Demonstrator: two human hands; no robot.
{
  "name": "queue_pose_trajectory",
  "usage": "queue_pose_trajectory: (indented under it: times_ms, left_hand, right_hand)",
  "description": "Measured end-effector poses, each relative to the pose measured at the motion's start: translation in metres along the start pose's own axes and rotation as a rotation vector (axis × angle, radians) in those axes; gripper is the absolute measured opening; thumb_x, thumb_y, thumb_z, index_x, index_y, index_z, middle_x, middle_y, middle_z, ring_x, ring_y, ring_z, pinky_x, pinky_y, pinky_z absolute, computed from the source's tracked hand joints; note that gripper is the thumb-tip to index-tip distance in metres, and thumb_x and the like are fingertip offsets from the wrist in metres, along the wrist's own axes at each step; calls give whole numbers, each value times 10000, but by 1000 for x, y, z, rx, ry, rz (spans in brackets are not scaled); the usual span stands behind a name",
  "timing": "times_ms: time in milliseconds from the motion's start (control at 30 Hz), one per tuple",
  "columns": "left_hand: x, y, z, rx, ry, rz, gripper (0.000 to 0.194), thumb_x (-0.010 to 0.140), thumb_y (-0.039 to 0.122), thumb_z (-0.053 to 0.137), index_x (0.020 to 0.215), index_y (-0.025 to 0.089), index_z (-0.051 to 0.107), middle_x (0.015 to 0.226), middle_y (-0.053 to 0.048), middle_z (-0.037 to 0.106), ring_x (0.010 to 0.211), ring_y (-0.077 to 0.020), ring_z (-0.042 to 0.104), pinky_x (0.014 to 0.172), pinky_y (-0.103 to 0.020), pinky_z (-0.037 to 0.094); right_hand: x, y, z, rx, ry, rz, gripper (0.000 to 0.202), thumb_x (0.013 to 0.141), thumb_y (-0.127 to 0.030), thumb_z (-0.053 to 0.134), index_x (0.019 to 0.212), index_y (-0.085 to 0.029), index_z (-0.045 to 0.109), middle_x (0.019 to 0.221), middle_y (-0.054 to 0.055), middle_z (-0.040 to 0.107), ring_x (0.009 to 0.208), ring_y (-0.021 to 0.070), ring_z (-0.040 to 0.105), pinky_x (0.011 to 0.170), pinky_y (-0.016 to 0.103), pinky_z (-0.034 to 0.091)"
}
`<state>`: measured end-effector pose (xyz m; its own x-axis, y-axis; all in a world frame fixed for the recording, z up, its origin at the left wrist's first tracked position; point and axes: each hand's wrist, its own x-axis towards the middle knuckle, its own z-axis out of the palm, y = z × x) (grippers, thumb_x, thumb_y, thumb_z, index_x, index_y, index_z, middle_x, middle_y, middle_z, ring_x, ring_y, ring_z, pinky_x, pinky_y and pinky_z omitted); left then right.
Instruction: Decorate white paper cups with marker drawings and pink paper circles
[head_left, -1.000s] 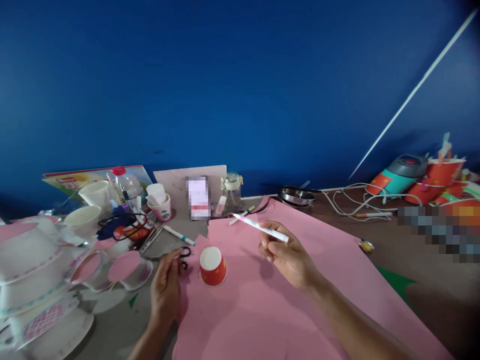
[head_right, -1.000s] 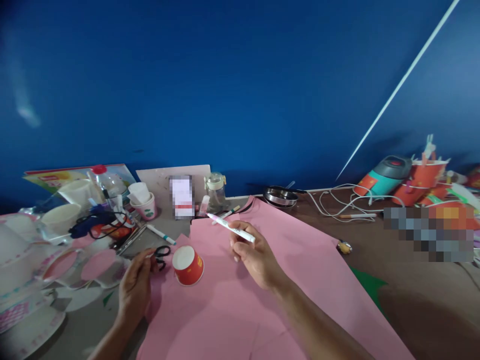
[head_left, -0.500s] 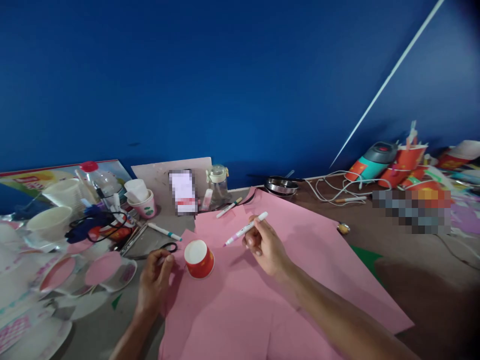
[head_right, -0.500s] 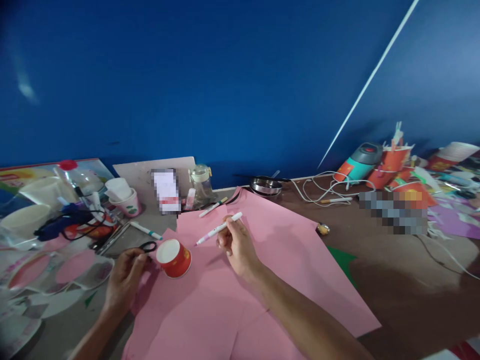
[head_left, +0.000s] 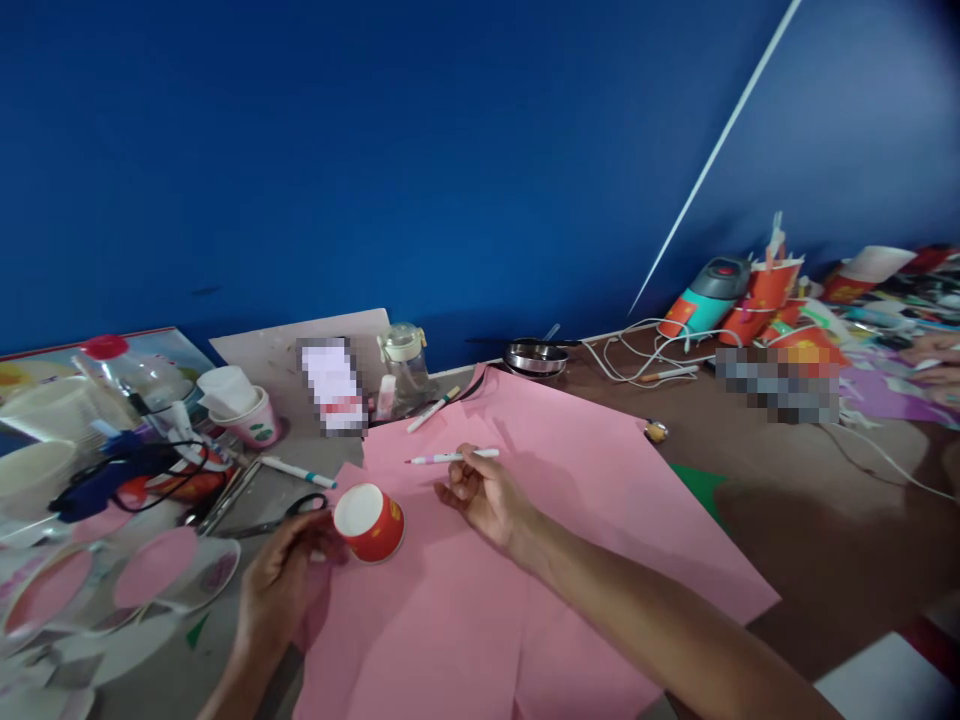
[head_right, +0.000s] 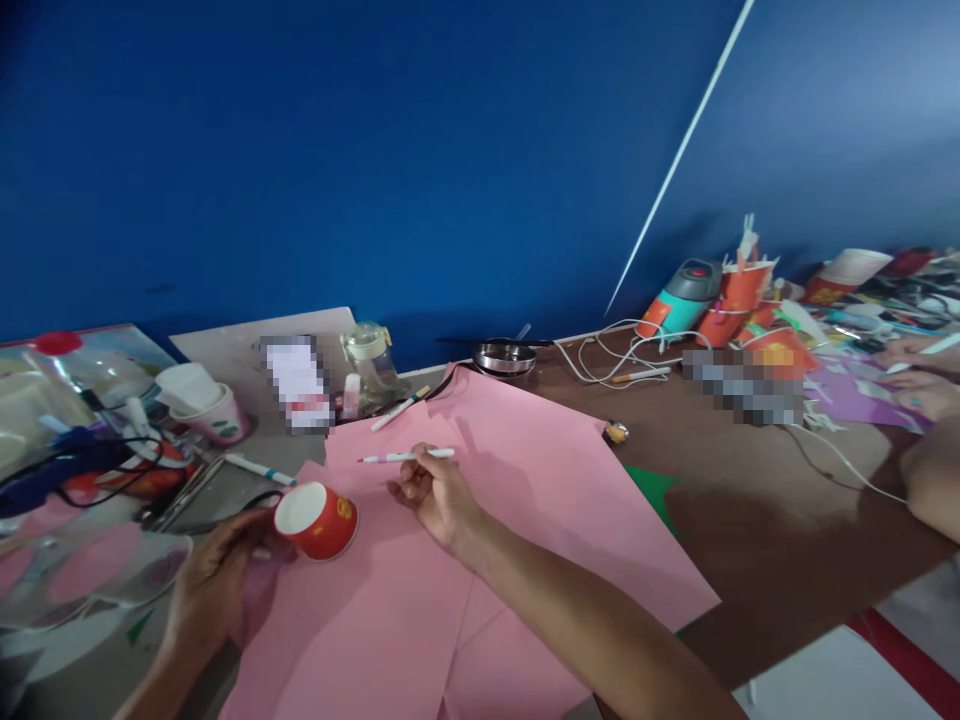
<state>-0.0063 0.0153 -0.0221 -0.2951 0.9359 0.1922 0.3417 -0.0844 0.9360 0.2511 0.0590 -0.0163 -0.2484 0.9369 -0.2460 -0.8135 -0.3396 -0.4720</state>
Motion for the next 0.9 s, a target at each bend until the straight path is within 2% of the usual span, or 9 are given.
queue_pose_trajectory:
  times_ms: [100, 167, 233, 333, 433, 567, 733, 900]
  left_hand:
    - [-1, 4, 1, -29, 10, -31, 254, 710, 401, 649, 831, 181, 692, 604, 0, 607, 506, -141, 480, 479, -259, 385]
    - [-3, 7, 1, -2, -1, -67, 319, 708, 450, 666, 878, 181, 688, 648, -8, 619, 501, -133, 466, 454, -245, 369]
    - [-6, 9, -1, 17, -76, -89, 390, 696, 469, 694, 967, 189, 677, 764, -33, 655, 599, -162, 547, 513, -251, 438]
    - [-10, 8, -1, 21, -208, -71, 519, 654, 449, 747, 1101, 214, 624, 1038, -76, 650, 870, -230, 618, 703, -292, 527]
    - [-14, 5, 4, 92, -210, -67, 650, 599, 447, 782, 1169, 232, 556, 1186, -94, 568, 930, -236, 608, 735, -315, 553]
    - [-15, 4, 15, 172, -205, -93, 769, 564, 450, 802, 1226, 207, 496, 1114, -107, 601, 833, -228, 630, 655, -324, 571]
    - [-15, 12, 28, 177, -223, -124, 611, 621, 400, 780, 1147, 195, 548, 986, -92, 709, 850, -253, 685, 719, -350, 574]
    - [-12, 25, 34, 235, -144, -145, 562, 555, 471, 767, 1007, 186, 596, 869, -77, 733, 749, -257, 684, 656, -343, 557]
  right_hand:
    - [0, 2, -3, 1, -54, 4, 231, 759, -269, 717, 690, -197, 508, 567, -58, 616, 424, 57, 440, 770, 327, 540]
    - [1, 3, -5, -11, -88, 1, 228, 774, -280, 711, 699, -197, 511, 573, -57, 617, 428, 57, 440, 801, 334, 536]
    - [1, 3, -5, -16, -107, 1, 235, 775, -290, 715, 707, -198, 510, 576, -60, 618, 429, 56, 438, 821, 339, 532]
    - [1, 2, -4, -5, -103, 13, 249, 768, -299, 724, 706, -202, 504, 563, -69, 606, 420, 56, 427, 824, 344, 532]
    - [0, 0, -3, 6, -96, 27, 246, 759, -290, 729, 706, -203, 505, 560, -73, 605, 411, 54, 420, 839, 357, 529]
    - [-1, -1, -2, 15, -107, 39, 240, 770, -284, 719, 696, -202, 506, 565, -67, 618, 404, 53, 423, 827, 350, 524]
    - [0, -1, -3, 17, -121, 41, 243, 779, -297, 721, 691, -201, 516, 549, -67, 616, 391, 54, 416, 799, 339, 519]
    - [1, -1, -3, 15, -130, 43, 261, 774, -311, 726, 675, -199, 512, 536, -72, 607, 390, 58, 414, 829, 368, 516]
